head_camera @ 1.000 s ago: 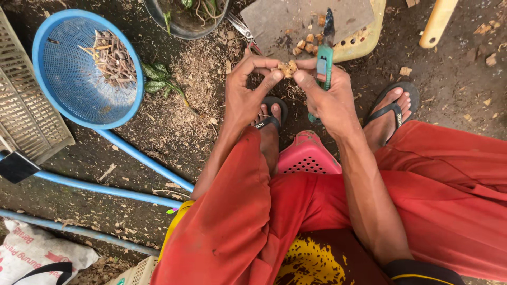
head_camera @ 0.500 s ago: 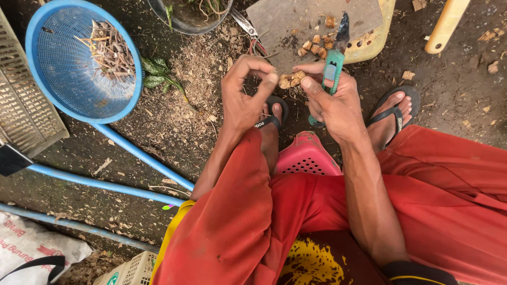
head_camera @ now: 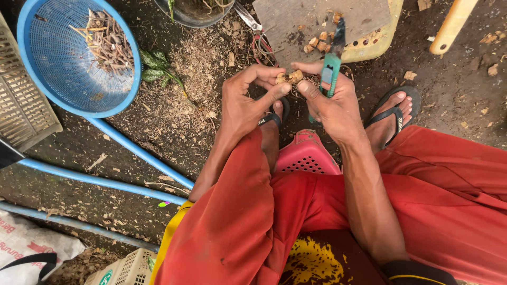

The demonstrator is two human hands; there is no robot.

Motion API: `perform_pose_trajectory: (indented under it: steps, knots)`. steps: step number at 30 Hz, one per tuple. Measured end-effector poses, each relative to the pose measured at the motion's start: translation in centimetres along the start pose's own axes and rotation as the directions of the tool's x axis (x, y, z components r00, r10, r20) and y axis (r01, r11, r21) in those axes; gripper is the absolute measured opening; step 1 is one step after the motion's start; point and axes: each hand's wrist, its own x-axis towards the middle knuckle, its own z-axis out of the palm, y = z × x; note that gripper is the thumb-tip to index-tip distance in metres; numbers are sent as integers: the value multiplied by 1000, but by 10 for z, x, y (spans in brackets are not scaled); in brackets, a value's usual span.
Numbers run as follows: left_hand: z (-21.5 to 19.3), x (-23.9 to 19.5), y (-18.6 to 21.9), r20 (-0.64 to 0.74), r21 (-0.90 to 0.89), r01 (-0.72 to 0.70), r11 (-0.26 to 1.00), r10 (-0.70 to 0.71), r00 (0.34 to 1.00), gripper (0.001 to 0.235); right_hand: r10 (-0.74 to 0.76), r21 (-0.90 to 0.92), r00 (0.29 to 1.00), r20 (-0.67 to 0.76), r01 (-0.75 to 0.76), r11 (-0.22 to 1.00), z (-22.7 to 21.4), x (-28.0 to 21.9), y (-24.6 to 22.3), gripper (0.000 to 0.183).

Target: The person sits on a low stool and uses a utility knife to cut small root pieces on a cutting board. The cut pieces are gathered and placed into a yellow scoop, while trimmings fall onto the ground.

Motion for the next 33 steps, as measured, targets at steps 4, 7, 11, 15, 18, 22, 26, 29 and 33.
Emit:
perform_pose_trajectory:
  steps: [4, 7, 11, 15, 18, 22, 26, 29, 33]
  knots:
    - [2, 1, -3, 3, 4, -4, 1000, 4, 1000, 28, -35, -131, 998, -45, 29, 991, -1, 1, 2, 23]
    - [2, -2, -4, 3, 41, 4, 999, -4, 1000, 28, -3, -84, 998, -56, -2, 996, -1, 2, 6, 23]
    - [2, -2, -3, -5, 156, -98, 983, 100, 995, 30, 1, 9, 999, -38, -1, 1000, 0, 1, 8, 24]
    - [3, 0, -5, -11, 148, -124, 981, 127, 992, 29, -8, -11, 999, -53, 7, 1000, 1, 1, 7, 25]
    - [5, 2, -9, -25, 208, -247, 946, 257, 966, 24, -7, -36, 995, -97, 3, 999, 3, 0, 4, 31]
    - [7, 4, -9, -43, 282, -297, 912, 321, 946, 19, -245, -196, 967, -66, 228, 954, 3, 1, 3, 40]
    - [9, 5, -5, -41, 236, -297, 925, 315, 948, 21, -100, -122, 982, -157, 81, 989, -1, 0, 10, 26]
    - [10, 6, -4, -26, 113, -221, 969, 225, 974, 36, -121, -189, 976, -179, 87, 978, -5, 2, 18, 26]
    - [16, 13, -13, -98, 358, -192, 914, 242, 965, 31, -327, -493, 934, -146, 218, 842, -8, 4, 26, 25]
